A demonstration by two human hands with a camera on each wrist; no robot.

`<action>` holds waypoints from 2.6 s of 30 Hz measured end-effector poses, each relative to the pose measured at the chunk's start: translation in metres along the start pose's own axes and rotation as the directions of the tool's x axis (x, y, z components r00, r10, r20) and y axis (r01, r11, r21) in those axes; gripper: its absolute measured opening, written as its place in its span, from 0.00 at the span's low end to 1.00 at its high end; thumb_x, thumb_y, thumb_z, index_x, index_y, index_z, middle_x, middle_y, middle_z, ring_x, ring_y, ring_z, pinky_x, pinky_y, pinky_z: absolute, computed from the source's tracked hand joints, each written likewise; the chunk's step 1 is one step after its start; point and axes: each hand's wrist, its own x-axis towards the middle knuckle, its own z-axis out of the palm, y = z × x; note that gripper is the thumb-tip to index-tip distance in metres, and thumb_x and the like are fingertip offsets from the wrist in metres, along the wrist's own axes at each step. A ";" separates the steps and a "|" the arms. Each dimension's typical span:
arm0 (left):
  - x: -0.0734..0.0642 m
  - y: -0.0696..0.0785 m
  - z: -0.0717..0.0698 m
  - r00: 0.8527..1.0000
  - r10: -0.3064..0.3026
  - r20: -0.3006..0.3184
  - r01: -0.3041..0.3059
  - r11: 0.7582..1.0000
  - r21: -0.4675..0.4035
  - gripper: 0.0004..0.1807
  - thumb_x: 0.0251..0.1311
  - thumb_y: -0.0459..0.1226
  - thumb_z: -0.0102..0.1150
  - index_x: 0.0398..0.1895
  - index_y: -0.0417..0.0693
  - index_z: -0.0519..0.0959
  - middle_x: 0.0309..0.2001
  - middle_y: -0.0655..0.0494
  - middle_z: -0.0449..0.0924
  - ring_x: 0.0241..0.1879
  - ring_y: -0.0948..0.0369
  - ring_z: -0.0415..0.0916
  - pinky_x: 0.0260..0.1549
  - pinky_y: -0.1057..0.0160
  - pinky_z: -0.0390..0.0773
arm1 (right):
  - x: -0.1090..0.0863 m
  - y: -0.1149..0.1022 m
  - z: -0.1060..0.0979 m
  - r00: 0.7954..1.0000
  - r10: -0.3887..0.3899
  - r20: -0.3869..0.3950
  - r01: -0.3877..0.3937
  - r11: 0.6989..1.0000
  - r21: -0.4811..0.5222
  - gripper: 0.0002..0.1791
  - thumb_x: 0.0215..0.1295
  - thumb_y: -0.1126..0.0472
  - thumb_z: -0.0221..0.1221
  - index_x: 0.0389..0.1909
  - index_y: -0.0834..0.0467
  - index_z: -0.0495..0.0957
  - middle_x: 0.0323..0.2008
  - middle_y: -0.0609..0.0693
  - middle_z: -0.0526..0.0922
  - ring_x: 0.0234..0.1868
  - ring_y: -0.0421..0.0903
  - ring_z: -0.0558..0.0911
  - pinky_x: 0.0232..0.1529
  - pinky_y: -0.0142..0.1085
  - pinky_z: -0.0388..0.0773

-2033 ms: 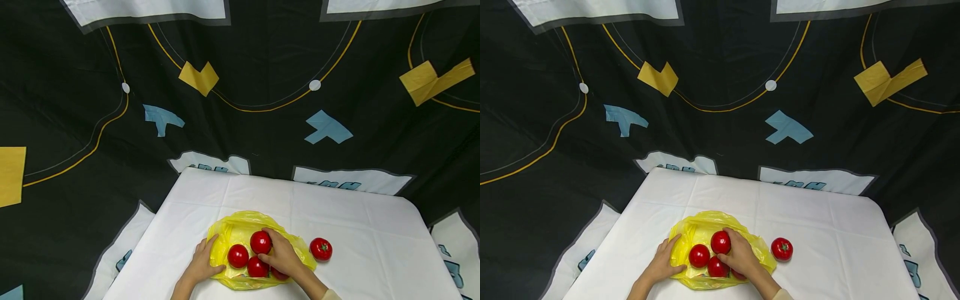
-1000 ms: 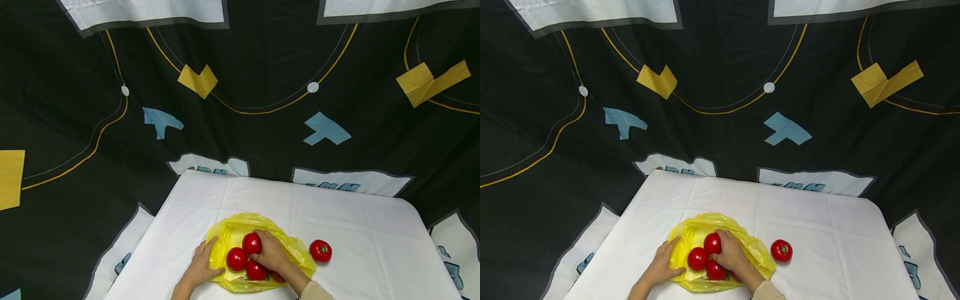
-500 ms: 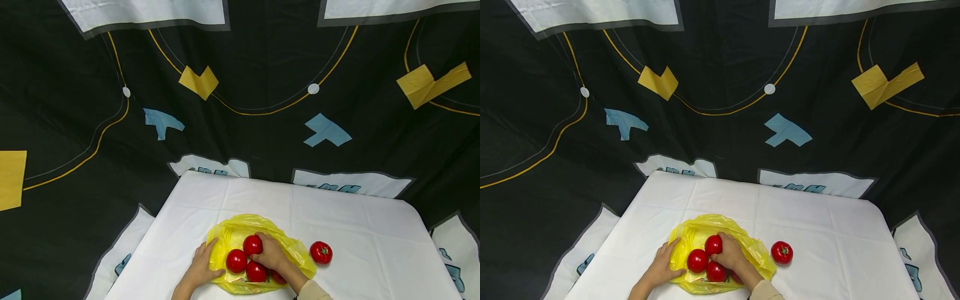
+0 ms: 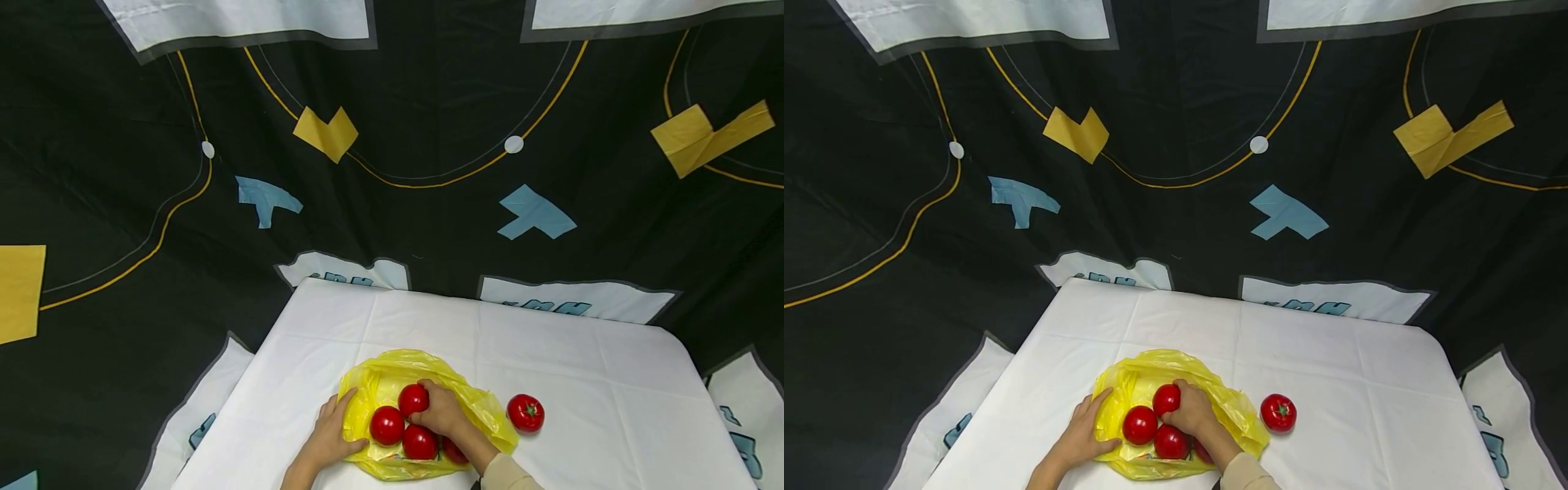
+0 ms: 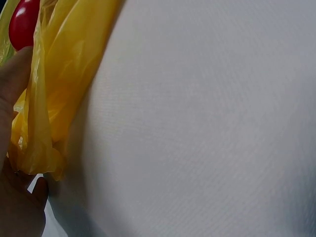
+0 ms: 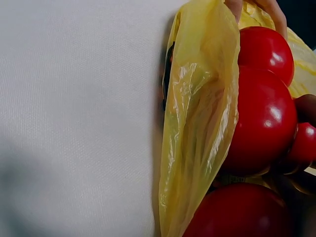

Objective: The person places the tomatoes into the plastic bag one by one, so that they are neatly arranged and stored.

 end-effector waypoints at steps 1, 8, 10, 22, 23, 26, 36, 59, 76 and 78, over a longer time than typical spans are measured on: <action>0.000 0.000 0.000 1.000 0.002 -0.001 -0.002 1.000 0.000 0.54 0.32 0.56 0.68 0.67 0.55 0.53 0.58 0.52 0.58 0.53 0.56 0.56 0.51 0.48 0.63 | 0.000 0.000 0.000 1.000 0.001 0.005 -0.001 1.000 0.005 0.38 0.42 0.54 0.68 0.56 0.61 0.66 0.43 0.58 0.76 0.42 0.56 0.76 0.39 0.51 0.73; 0.000 0.001 0.000 1.000 0.003 -0.010 -0.003 1.000 0.009 0.55 0.32 0.56 0.69 0.66 0.54 0.54 0.57 0.52 0.59 0.52 0.56 0.57 0.50 0.48 0.63 | -0.001 0.000 -0.002 1.000 0.001 0.025 -0.001 1.000 0.013 0.37 0.43 0.54 0.67 0.56 0.59 0.66 0.44 0.57 0.76 0.43 0.55 0.75 0.40 0.52 0.73; 0.000 0.001 0.000 1.000 0.001 -0.007 -0.001 1.000 0.011 0.55 0.32 0.56 0.69 0.67 0.55 0.53 0.57 0.52 0.59 0.52 0.56 0.57 0.50 0.48 0.63 | -0.002 0.000 -0.001 1.000 0.001 0.024 -0.001 1.000 0.014 0.37 0.43 0.54 0.67 0.56 0.59 0.66 0.43 0.57 0.76 0.42 0.55 0.75 0.39 0.52 0.73; 0.001 0.000 0.000 1.000 -0.020 0.013 0.020 1.000 0.019 0.55 0.32 0.57 0.68 0.67 0.56 0.52 0.57 0.51 0.58 0.53 0.55 0.56 0.51 0.47 0.62 | -0.003 0.001 -0.001 0.999 -0.030 0.010 0.031 1.000 -0.007 0.38 0.43 0.54 0.67 0.57 0.61 0.64 0.43 0.59 0.76 0.42 0.57 0.76 0.39 0.52 0.73; 0.001 0.000 0.000 1.000 -0.014 0.008 0.014 1.000 0.020 0.55 0.32 0.57 0.68 0.67 0.56 0.53 0.57 0.51 0.59 0.53 0.55 0.56 0.51 0.47 0.62 | -0.003 0.001 -0.001 0.999 -0.033 0.011 0.033 0.999 -0.008 0.39 0.43 0.54 0.67 0.57 0.61 0.64 0.43 0.59 0.76 0.43 0.57 0.76 0.40 0.52 0.72; 0.001 -0.001 0.001 1.000 0.001 -0.004 0.000 1.000 0.019 0.55 0.32 0.57 0.68 0.67 0.55 0.53 0.56 0.52 0.59 0.52 0.56 0.57 0.51 0.48 0.63 | -0.004 0.002 -0.002 0.999 -0.046 0.005 0.046 0.999 -0.030 0.39 0.43 0.53 0.67 0.57 0.60 0.64 0.44 0.58 0.76 0.43 0.57 0.75 0.41 0.52 0.72; 0.002 0.000 0.000 1.000 -0.019 0.001 0.019 1.000 0.011 0.55 0.31 0.57 0.69 0.67 0.56 0.53 0.58 0.52 0.58 0.53 0.56 0.56 0.52 0.48 0.62 | -0.012 0.002 -0.013 0.994 -0.110 -0.021 0.108 0.991 -0.080 0.35 0.47 0.52 0.64 0.57 0.61 0.65 0.47 0.58 0.75 0.45 0.54 0.75 0.42 0.48 0.73; 0.001 -0.001 0.000 0.999 -0.036 0.022 0.035 0.999 0.019 0.55 0.31 0.57 0.67 0.67 0.57 0.53 0.57 0.51 0.58 0.53 0.56 0.56 0.51 0.47 0.62 | -0.064 0.018 -0.105 0.960 -0.012 -0.281 0.061 0.984 0.166 0.10 0.52 0.58 0.63 0.37 0.50 0.77 0.29 0.39 0.79 0.30 0.35 0.77 0.32 0.26 0.75; 0.002 -0.002 0.001 1.000 -0.028 0.005 0.028 0.999 0.017 0.55 0.30 0.58 0.68 0.67 0.57 0.53 0.58 0.51 0.58 0.53 0.56 0.56 0.51 0.47 0.62 | -0.084 0.148 -0.125 0.904 0.202 -0.377 -0.226 0.974 -0.021 0.56 0.42 0.38 0.64 0.66 0.60 0.48 0.57 0.66 0.60 0.51 0.64 0.66 0.43 0.58 0.68; 0.001 -0.002 0.001 1.000 -0.015 -0.001 0.015 1.000 0.020 0.55 0.31 0.57 0.68 0.67 0.56 0.53 0.58 0.51 0.58 0.52 0.56 0.57 0.51 0.48 0.62 | -0.077 0.176 -0.113 0.904 0.228 -0.360 -0.261 0.964 -0.043 0.61 0.37 0.32 0.63 0.67 0.58 0.45 0.58 0.65 0.59 0.52 0.63 0.66 0.43 0.59 0.67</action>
